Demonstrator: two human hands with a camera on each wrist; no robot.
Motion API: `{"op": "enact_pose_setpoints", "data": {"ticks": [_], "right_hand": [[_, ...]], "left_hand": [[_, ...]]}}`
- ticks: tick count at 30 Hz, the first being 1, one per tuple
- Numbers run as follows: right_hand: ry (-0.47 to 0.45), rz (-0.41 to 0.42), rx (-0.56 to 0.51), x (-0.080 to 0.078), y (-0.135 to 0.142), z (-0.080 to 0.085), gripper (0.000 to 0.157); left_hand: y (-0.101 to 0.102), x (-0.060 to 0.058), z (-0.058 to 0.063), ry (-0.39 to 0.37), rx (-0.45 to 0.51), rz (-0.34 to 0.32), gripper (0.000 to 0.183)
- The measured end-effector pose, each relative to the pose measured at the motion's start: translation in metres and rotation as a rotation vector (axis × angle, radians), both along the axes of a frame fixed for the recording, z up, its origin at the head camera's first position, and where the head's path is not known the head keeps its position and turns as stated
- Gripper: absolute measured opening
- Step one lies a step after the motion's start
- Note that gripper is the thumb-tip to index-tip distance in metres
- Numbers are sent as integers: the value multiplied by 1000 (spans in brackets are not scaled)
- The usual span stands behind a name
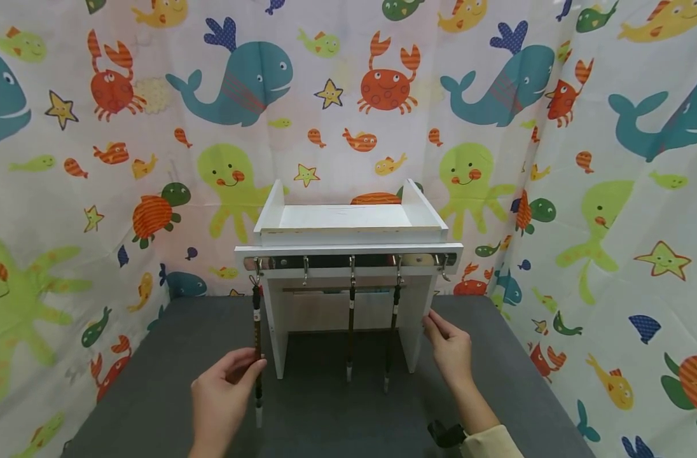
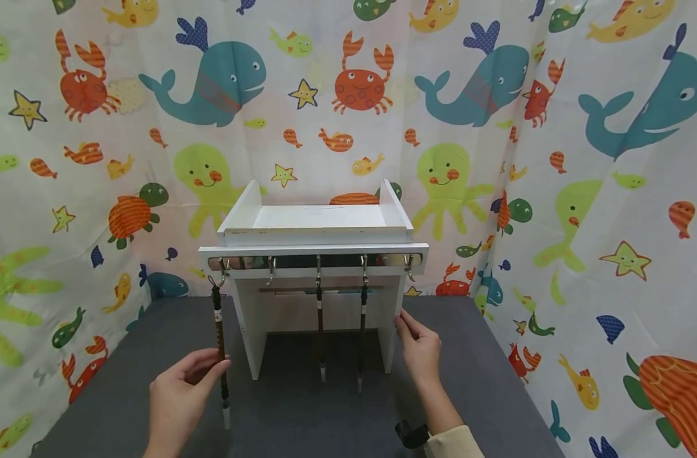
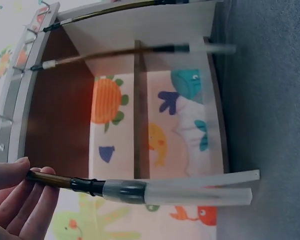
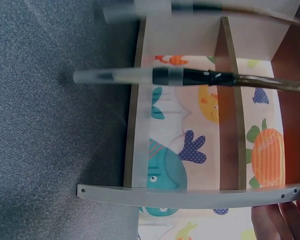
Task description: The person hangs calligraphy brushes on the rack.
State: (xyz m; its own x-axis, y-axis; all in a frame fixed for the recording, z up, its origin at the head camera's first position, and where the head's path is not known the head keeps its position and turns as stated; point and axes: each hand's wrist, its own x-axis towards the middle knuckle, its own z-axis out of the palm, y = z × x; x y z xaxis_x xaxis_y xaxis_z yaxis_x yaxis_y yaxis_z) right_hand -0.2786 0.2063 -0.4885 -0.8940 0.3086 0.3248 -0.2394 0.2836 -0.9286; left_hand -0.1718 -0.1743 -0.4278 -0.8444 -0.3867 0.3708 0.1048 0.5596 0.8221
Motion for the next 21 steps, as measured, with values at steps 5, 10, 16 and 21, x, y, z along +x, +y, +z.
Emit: {"op": "enact_pose_setpoints", "data": {"ticks": [5,10,16,21], "right_hand": [[-11,1,0,0,1,0,43],[-21,5,5,0,1,0,43],[-3,10,-4,0,1,1,42],[5,15,-21,1,1,1,41]], "left_hand": [[9,2,2,-34,-11,-51,18],[14,1,-4,-63,-13,-99,17],[19,-1,-9,-46,-70,-134,17],[21,-4,-10,-67,-110,-138,17]]}}
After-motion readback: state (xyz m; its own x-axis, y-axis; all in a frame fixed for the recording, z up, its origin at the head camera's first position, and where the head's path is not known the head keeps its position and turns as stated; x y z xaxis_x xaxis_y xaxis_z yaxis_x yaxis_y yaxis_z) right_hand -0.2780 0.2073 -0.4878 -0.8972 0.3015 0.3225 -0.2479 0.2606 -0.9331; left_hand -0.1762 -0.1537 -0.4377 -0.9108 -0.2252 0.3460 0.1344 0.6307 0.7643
